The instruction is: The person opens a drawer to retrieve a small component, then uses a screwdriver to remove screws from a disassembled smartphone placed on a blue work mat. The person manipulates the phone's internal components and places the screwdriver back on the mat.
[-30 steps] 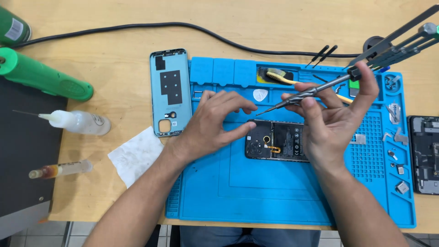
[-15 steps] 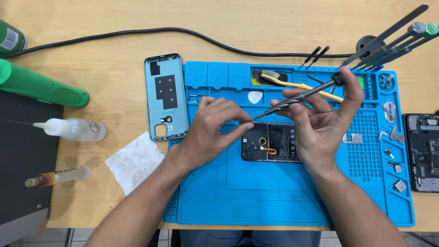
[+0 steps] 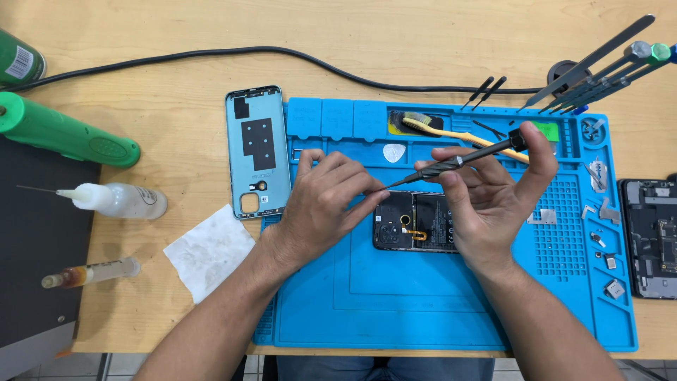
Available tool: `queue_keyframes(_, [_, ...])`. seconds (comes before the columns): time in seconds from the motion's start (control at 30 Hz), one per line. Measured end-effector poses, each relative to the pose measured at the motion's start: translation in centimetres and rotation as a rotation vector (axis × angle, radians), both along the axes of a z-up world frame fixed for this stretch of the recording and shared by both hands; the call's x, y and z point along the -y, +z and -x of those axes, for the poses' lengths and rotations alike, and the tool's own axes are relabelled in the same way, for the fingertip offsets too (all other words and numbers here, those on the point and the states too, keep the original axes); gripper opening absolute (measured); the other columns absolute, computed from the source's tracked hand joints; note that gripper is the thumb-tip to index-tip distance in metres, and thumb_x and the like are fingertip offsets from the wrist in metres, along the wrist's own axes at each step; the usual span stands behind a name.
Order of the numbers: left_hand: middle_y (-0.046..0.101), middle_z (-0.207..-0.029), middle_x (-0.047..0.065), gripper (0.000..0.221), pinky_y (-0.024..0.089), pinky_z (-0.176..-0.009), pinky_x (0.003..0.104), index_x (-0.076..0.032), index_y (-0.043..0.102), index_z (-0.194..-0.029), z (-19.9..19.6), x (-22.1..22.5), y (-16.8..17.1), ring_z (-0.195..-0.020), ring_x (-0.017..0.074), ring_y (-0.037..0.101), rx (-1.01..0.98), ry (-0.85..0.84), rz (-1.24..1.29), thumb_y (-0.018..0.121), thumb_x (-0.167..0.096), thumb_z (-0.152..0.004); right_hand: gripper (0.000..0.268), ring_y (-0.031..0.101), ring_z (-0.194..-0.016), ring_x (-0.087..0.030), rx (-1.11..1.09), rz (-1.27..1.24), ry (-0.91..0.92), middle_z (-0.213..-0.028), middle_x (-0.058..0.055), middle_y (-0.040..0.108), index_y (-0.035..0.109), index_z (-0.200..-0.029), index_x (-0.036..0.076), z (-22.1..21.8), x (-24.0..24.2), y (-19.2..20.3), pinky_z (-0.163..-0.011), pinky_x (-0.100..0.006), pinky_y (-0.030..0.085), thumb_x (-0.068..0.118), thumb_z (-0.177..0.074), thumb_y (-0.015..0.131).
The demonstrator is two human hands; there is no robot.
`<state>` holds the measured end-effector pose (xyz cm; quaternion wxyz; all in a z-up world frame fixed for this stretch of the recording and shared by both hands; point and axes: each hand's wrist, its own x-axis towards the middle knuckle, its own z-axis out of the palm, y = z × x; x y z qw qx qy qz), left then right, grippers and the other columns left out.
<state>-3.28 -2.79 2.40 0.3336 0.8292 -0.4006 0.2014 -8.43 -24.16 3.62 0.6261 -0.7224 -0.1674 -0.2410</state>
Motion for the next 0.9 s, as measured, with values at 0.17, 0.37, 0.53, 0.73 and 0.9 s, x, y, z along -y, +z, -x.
queue_keyframes(0.17, [0.070, -0.090, 0.002, 0.013, 0.038, -0.081, 0.044, -0.013, 0.072, -0.095, 0.1, 0.0, 0.0, -0.087, 0.0224, 0.062, 0.120, 0.033, -0.077, 0.081, -0.022, -0.097, 0.073, 0.073, -0.102, -0.048, 0.043, 0.033, 0.039, -0.121, -0.038, 0.061, 0.019, -0.158, 0.027, 0.3, -0.1, 0.1, -0.103, -0.060, 0.067, -0.013, -0.109, 0.055])
queue_keyframes(0.37, [0.072, -0.098, 0.003, 0.020, 0.040, -0.083, 0.045, -0.013, 0.073, -0.105, 0.2, 0.0, -0.3, -0.092, 0.0240, 0.063, 0.137, 0.036, -0.142, 0.082, -0.029, -0.096, 0.073, 0.071, -0.106, -0.045, 0.051, 0.057, 0.045, -0.118, -0.036, 0.061, 0.020, -0.159, 0.027, 0.4, 0.5, 0.1, -0.100, -0.057, 0.067, -0.011, -0.108, 0.057])
queue_keyframes(0.53, [0.071, -0.112, 0.008, 0.037, 0.042, -0.086, 0.049, -0.010, 0.071, -0.121, 0.2, -0.6, 0.0, -0.102, 0.0265, 0.064, 0.028, -0.026, -0.165, 0.077, -0.038, -0.097, 0.067, 0.068, -0.090, -0.042, 0.095, 0.184, -0.028, -0.106, -0.036, 0.059, 0.020, -0.156, 0.023, 0.7, 2.2, 0.9, -0.090, -0.053, 0.067, -0.009, -0.108, 0.053])
queue_keyframes(0.73, [0.065, -0.122, 0.007, 0.040, 0.042, -0.090, 0.053, -0.014, 0.068, -0.126, 0.0, -1.0, 0.1, -0.108, 0.0278, 0.059, 0.039, -0.194, -0.308, 0.072, -0.043, -0.098, 0.071, 0.072, -0.085, -0.039, 0.067, 0.272, 0.024, -0.104, -0.032, 0.062, 0.022, -0.153, 0.014, 1.3, 2.9, -0.5, -0.078, -0.042, 0.067, -0.011, -0.100, 0.061])
queue_keyframes(0.9, [0.063, -0.125, 0.004, 0.057, 0.042, -0.089, 0.053, -0.015, 0.070, -0.126, 0.5, -0.9, -0.5, -0.110, 0.0293, 0.055, -0.012, -0.157, -0.392, 0.076, -0.058, -0.090, 0.071, 0.074, -0.088, -0.037, 0.131, 0.368, 0.075, -0.117, -0.028, 0.056, 0.025, -0.154, 0.012, 1.4, 3.5, -1.1, -0.079, -0.041, 0.069, -0.012, -0.099, 0.063])
